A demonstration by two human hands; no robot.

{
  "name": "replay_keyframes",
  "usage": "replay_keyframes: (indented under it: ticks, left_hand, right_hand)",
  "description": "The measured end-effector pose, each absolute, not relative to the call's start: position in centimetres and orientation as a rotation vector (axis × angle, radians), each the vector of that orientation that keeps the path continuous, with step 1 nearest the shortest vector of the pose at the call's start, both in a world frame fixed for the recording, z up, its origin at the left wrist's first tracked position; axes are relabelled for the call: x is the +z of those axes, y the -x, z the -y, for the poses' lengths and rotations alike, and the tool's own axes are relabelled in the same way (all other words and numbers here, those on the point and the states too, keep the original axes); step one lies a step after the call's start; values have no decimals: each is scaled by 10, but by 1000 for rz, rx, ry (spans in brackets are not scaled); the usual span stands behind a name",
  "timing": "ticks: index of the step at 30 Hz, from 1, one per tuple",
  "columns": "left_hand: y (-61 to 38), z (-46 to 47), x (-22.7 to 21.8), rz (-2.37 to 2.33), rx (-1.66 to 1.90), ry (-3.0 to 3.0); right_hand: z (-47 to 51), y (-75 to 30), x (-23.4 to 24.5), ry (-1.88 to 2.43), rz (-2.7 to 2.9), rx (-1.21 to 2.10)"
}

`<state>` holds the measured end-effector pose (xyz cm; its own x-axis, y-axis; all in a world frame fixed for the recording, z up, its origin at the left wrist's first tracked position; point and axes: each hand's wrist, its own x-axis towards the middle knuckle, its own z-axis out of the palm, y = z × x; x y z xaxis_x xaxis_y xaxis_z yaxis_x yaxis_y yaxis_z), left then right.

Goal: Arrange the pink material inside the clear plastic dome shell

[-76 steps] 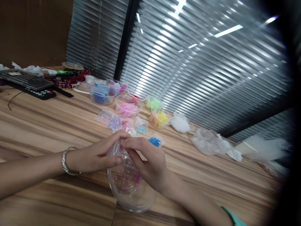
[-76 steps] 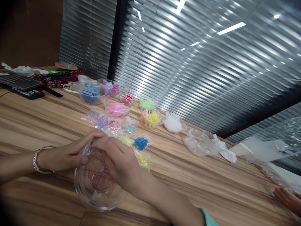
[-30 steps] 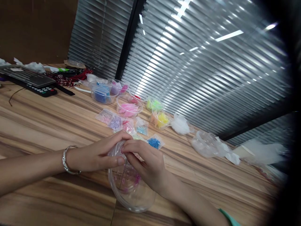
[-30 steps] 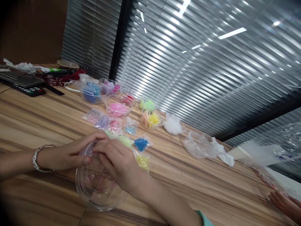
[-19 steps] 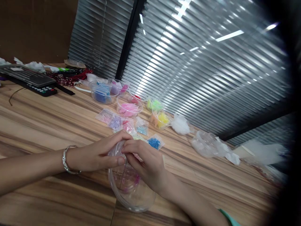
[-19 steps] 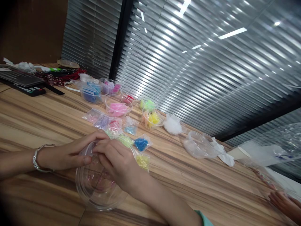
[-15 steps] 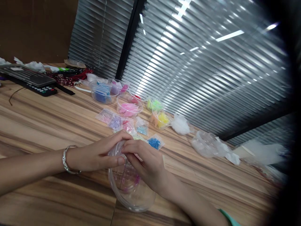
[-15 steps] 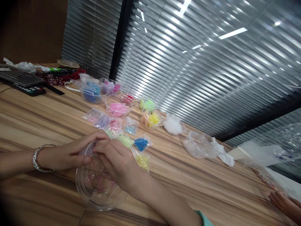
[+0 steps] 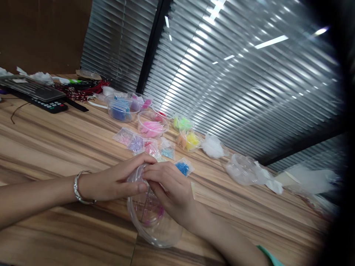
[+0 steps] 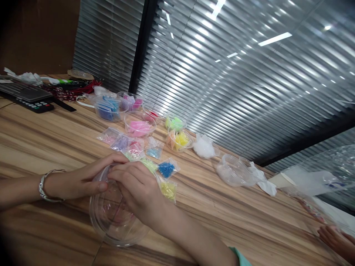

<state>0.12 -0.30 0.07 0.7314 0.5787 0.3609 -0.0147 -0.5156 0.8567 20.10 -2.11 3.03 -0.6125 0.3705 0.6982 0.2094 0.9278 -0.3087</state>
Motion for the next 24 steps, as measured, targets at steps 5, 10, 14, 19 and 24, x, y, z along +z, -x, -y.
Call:
replay_keyframes:
  ticks: [5, 10, 14, 19, 24]
  left_hand:
    - [-1, 4, 1, -443, 794, -1992]
    - [-2, 4, 1, -450, 790, -1991]
    - [-2, 4, 3, -452, 779, -1987]
    - [-1, 4, 2, -450, 788, -2002]
    - [-2, 3, 2, -448, 802, -2000]
  right_hand:
    - [21, -200, 31, 419, 2268, 214]
    - [20, -200, 29, 407, 2250, 173]
    - [20, -199, 28, 439, 2234, 94]
    - [21, -202, 28, 463, 2299, 161]
    - [20, -204, 27, 449, 2318, 174]
